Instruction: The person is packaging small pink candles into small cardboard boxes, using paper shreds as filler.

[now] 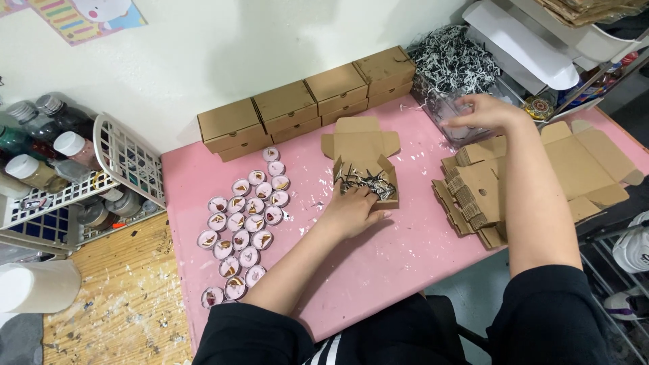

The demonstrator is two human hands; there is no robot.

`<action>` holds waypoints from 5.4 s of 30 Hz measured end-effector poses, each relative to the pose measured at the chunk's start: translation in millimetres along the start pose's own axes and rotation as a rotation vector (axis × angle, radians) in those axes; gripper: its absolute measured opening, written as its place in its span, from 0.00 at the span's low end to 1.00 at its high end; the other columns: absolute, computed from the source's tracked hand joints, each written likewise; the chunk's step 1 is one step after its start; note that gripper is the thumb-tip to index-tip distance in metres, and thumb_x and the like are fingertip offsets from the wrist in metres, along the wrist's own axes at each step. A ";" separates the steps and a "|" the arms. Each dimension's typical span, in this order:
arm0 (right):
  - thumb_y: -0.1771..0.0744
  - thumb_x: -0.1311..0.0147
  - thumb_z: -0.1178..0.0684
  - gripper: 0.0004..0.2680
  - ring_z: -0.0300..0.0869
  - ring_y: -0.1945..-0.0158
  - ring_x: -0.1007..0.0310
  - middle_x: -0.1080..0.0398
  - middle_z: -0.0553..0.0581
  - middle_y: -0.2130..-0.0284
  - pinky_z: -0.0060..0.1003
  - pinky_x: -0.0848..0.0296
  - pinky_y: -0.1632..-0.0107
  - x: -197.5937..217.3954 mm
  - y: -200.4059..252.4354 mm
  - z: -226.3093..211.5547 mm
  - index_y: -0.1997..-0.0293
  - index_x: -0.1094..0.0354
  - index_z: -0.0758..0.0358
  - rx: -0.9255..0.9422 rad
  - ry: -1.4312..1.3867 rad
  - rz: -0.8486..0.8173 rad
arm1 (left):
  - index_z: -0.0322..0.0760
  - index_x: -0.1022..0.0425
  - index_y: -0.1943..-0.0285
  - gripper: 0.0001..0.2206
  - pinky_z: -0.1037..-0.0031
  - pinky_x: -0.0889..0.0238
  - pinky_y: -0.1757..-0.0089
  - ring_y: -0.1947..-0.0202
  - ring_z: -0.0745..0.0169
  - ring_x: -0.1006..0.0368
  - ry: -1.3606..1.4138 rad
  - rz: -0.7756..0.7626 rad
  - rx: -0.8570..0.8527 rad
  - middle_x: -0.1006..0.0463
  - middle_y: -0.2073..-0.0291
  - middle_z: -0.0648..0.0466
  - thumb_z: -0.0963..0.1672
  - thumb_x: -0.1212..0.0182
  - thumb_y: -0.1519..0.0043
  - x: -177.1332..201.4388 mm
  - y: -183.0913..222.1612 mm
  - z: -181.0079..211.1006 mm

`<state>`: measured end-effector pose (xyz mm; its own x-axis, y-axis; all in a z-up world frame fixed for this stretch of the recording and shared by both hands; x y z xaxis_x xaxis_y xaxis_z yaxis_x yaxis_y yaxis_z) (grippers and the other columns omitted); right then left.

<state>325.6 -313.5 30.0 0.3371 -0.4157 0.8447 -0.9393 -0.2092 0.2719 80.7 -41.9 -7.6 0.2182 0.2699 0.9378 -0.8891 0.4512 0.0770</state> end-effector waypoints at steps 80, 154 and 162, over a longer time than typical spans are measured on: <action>0.35 0.36 0.65 0.19 0.46 0.41 0.26 0.29 0.60 0.45 0.40 0.23 0.38 -107.9 206.2 -224.6 0.39 0.36 0.60 1.045 -0.639 0.582 | 0.41 0.15 0.71 0.14 0.70 0.36 0.73 0.80 0.64 0.26 0.406 0.404 0.103 0.18 0.79 0.53 0.52 0.25 0.50 148.6 54.6 -55.9; 0.26 0.61 0.51 0.13 0.52 0.42 0.27 0.24 0.61 0.53 0.63 0.60 0.22 -131.1 152.3 -195.5 0.51 0.25 0.64 0.654 -0.105 0.487 | 0.34 0.23 0.56 0.07 0.64 0.30 0.57 0.57 0.52 0.20 0.398 0.639 0.117 0.16 0.60 0.50 0.44 0.36 0.36 220.9 139.8 -97.1; 0.25 0.54 0.53 0.09 0.43 0.54 0.22 0.23 0.57 0.59 0.44 0.23 0.50 -104.8 164.2 -167.1 0.52 0.27 0.63 0.541 -0.909 0.580 | 0.34 0.23 0.56 0.07 0.62 0.31 0.57 0.58 0.51 0.22 0.393 0.655 0.147 0.16 0.61 0.50 0.43 0.36 0.37 227.8 149.1 -98.6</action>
<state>125.4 -156.4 63.1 0.0002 -0.9964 0.0851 -0.8908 -0.0388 -0.4527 37.6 170.7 184.1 -0.2677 0.7366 0.6211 -0.9241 -0.0138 -0.3818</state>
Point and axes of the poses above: each hand's wrist, its own y-axis away from the middle knuckle, its own x-axis out of the back of the hand, z = x × y, the point moved 9 cm from there along -y, towards the middle knuckle
